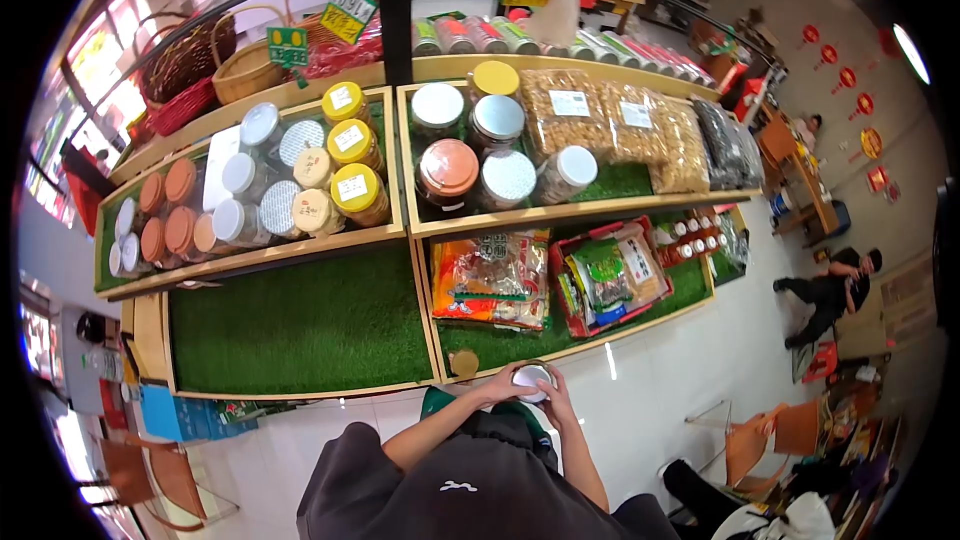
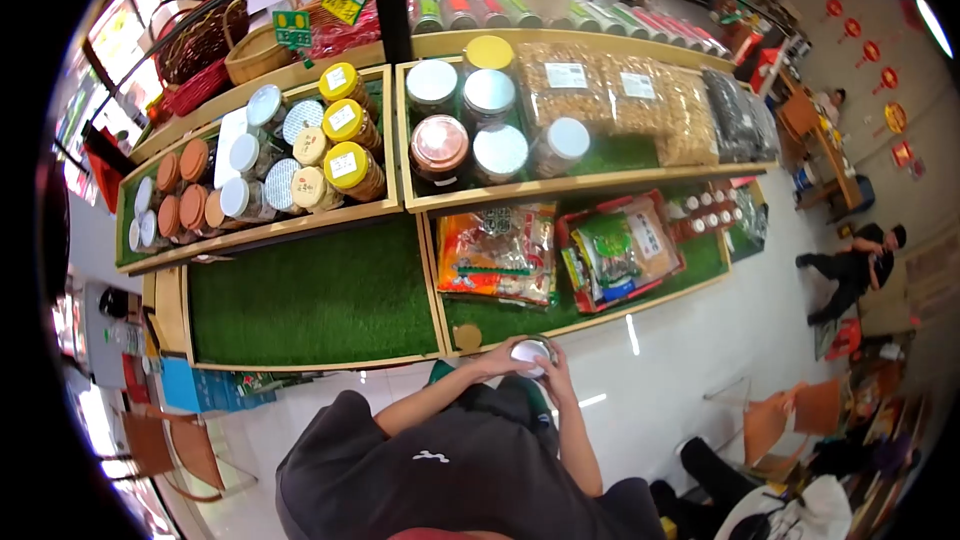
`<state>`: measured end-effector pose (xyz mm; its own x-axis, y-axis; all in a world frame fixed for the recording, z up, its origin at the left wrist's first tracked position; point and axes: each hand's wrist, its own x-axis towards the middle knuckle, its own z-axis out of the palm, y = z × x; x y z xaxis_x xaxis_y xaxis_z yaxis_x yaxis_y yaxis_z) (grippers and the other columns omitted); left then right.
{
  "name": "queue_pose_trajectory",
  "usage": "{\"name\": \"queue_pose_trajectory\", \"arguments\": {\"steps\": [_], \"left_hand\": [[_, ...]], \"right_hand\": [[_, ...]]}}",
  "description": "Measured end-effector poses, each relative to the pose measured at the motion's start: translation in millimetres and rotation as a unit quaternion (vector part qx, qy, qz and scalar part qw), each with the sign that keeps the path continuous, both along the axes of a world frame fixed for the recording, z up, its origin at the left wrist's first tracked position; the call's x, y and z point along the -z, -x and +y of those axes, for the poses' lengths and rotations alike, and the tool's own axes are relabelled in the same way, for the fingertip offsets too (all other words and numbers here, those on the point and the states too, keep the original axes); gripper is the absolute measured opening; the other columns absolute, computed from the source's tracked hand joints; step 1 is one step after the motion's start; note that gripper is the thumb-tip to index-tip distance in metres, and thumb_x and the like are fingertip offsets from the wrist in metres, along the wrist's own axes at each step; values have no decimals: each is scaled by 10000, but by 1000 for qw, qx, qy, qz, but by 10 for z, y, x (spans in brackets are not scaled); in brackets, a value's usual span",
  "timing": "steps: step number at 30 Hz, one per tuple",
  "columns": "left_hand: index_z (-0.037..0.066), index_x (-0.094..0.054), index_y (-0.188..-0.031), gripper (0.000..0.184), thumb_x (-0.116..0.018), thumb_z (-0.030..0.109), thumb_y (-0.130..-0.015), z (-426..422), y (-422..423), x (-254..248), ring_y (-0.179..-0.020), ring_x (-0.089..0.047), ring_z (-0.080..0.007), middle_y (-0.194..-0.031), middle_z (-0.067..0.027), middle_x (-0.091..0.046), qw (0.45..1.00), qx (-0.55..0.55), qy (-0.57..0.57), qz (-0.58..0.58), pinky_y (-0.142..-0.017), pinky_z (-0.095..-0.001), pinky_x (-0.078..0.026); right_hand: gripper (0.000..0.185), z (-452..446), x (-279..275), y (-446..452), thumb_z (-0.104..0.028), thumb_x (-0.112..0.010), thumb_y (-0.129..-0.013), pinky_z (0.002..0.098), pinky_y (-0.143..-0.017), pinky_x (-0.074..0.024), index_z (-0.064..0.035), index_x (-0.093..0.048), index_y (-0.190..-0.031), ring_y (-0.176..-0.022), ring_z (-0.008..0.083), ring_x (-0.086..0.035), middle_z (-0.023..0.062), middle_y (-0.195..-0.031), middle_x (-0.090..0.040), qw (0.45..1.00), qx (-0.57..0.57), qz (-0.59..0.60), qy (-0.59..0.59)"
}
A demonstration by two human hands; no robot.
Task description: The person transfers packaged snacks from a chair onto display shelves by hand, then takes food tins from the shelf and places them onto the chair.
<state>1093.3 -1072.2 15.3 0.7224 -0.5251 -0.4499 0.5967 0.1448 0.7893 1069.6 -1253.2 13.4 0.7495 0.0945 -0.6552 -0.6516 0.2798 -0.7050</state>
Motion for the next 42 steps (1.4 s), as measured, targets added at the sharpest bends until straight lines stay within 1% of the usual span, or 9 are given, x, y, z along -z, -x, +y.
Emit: {"name": "queue_pose_trajectory", "arguments": {"steps": [10, 12, 18, 21, 25, 28, 32, 34, 42], "left_hand": [[-21, -86, -1381, 958, -749, 103, -701, -273, -303, 619, -1057, -523, -228, -1215, -180, -457, 947, -260, -161, 103, -789, -306, -506], [-44, -87, -1380, 984, -760, 157, -691, -392, -268, 1569, -1097, -502, -242, -1229, -199, -450, 930, -288, -223, 50, -848, -326, -482], [-55, -159, -1384, 1058, -767, 394, -644, -502, -387, 857, -1174, -456, -284, -1301, -238, -409, 871, -364, -308, 120, -964, -357, -396], [-47, -219, -1373, 1054, -736, 494, -630, -651, -349, 903, -1189, -454, -324, -1293, -268, -421, 827, -376, -398, 124, -974, -378, -388], [-17, -218, -1386, 1008, -728, 452, -654, -696, -191, 941, -1190, -453, -328, -1289, -273, -423, 833, -364, -404, 99, -974, -378, -388], [37, -192, -1412, 1014, -720, 431, -642, -685, -105, 874, -1208, -408, -374, -1336, -268, -359, 857, -400, -312, 90, -966, -404, -389], [20, -150, -1418, 947, -695, 315, -701, -606, -183, 851, -1203, -432, -269, -1357, -227, -363, 873, -432, -219, 61, -957, -331, -395], [27, -123, -1423, 934, -700, 281, -734, -702, -226, 733, -1113, -512, -256, -1221, -224, -500, 850, -487, -189, 60, -921, -316, -429], [34, -71, -1434, 961, -654, 316, -725, -767, -207, 1275, -1261, -366, -301, -1392, -230, -318, 843, -456, -281, 38, -1010, -341, -335]], "right_hand": [[743, 109, 561, -1335, -208, -754, -703, 346, -774, -516, -173, -365, -1335, -1055, 231, -530, 96, -1222, -485, 946, -319, -29, 52], [733, 51, 996, -1484, -201, -741, -712, 346, -768, -519, -168, -362, -1338, -1068, 229, -522, 75, -1237, -480, 921, -374, -89, 63], [622, 181, 1011, -1702, -131, -665, -775, 348, -754, -520, -192, -363, -1315, -1035, 225, -542, 73, -1231, -482, 906, -419, 37, -39], [649, 91, 1149, -1535, -163, -686, -770, 343, -870, -467, -166, -354, -1326, -1094, 233, -506, 101, -1243, -466, 921, -368, 70, -110], [614, 8, 1231, -1312, -251, -613, -819, 469, -752, -526, -167, -298, -1339, -1072, 317, -514, 148, -1216, -464, 915, -341, 122, -176], [588, 29, 1262, -1232, -265, -609, -819, 464, -743, -529, -167, -319, -1322, -1067, 321, -516, 154, -1213, -465, 933, -299, 150, -134], [600, 156, 1269, -1390, -294, -625, -804, 432, -775, -517, -111, -337, -1298, -1060, 314, -519, 154, -1205, -468, 920, -327, 148, -159], [616, 186, 1314, -1452, -301, -627, -804, 423, -800, -499, -107, -335, -1310, -1033, 305, -528, 155, -1202, -470, 931, -302, 156, -136], [607, 253, 1473, -1601, -264, -624, -790, 426, -782, -499, -168, -340, -1317, -1079, 291, -498, 119, -1221, -456, 923, -313, 161, -159]]}}
